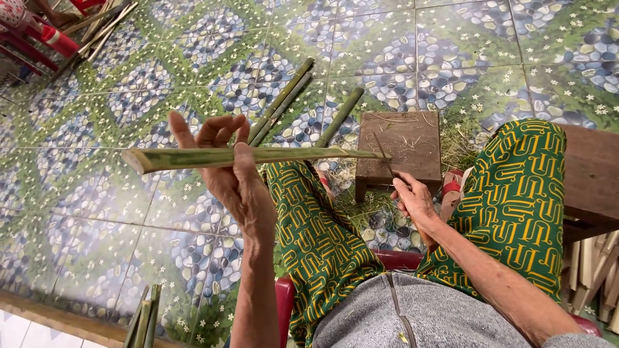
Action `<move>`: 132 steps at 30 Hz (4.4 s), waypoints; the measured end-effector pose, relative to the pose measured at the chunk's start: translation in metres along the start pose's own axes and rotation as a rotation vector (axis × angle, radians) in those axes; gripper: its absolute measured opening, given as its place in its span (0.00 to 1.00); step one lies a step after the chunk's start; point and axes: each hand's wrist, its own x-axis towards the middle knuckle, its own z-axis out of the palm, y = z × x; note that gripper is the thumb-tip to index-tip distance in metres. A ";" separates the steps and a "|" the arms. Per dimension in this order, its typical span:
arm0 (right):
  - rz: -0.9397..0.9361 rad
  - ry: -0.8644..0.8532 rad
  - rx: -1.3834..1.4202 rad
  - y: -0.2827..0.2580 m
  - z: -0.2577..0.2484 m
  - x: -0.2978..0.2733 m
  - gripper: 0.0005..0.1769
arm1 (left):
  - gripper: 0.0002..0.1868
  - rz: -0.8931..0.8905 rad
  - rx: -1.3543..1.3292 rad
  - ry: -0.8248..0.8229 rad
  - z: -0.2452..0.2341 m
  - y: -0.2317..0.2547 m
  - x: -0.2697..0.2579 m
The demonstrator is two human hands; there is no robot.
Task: Shaving and smoothing bamboo strips using a knife while sitting on a low stool.
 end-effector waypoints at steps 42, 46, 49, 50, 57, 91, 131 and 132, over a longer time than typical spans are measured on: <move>-0.063 0.018 -0.264 -0.025 0.017 -0.005 0.28 | 0.12 0.085 -0.115 -0.080 -0.040 -0.025 0.000; -0.341 -0.033 -0.248 -0.023 0.019 -0.003 0.28 | 0.12 0.116 -0.086 -0.049 -0.030 -0.013 -0.001; -0.035 0.041 -0.189 0.008 -0.003 0.015 0.27 | 0.18 0.117 -0.038 -0.062 -0.023 -0.002 -0.003; 0.178 0.102 -0.139 0.020 -0.013 0.023 0.27 | 0.18 0.122 -0.028 -0.071 -0.021 -0.002 -0.002; -0.286 0.067 -0.281 0.035 0.007 0.032 0.27 | 0.20 0.072 -0.077 0.002 -0.022 -0.006 -0.003; 0.194 0.131 -0.316 0.079 -0.025 0.087 0.24 | 0.23 -0.099 -0.114 0.042 -0.090 -0.051 0.012; 0.567 0.239 0.194 0.078 -0.019 0.086 0.17 | 0.06 -0.089 0.155 0.541 -0.216 -0.147 0.050; 0.569 0.239 0.195 0.080 -0.019 0.086 0.17 | 0.06 -0.090 0.157 0.540 -0.218 -0.148 0.050</move>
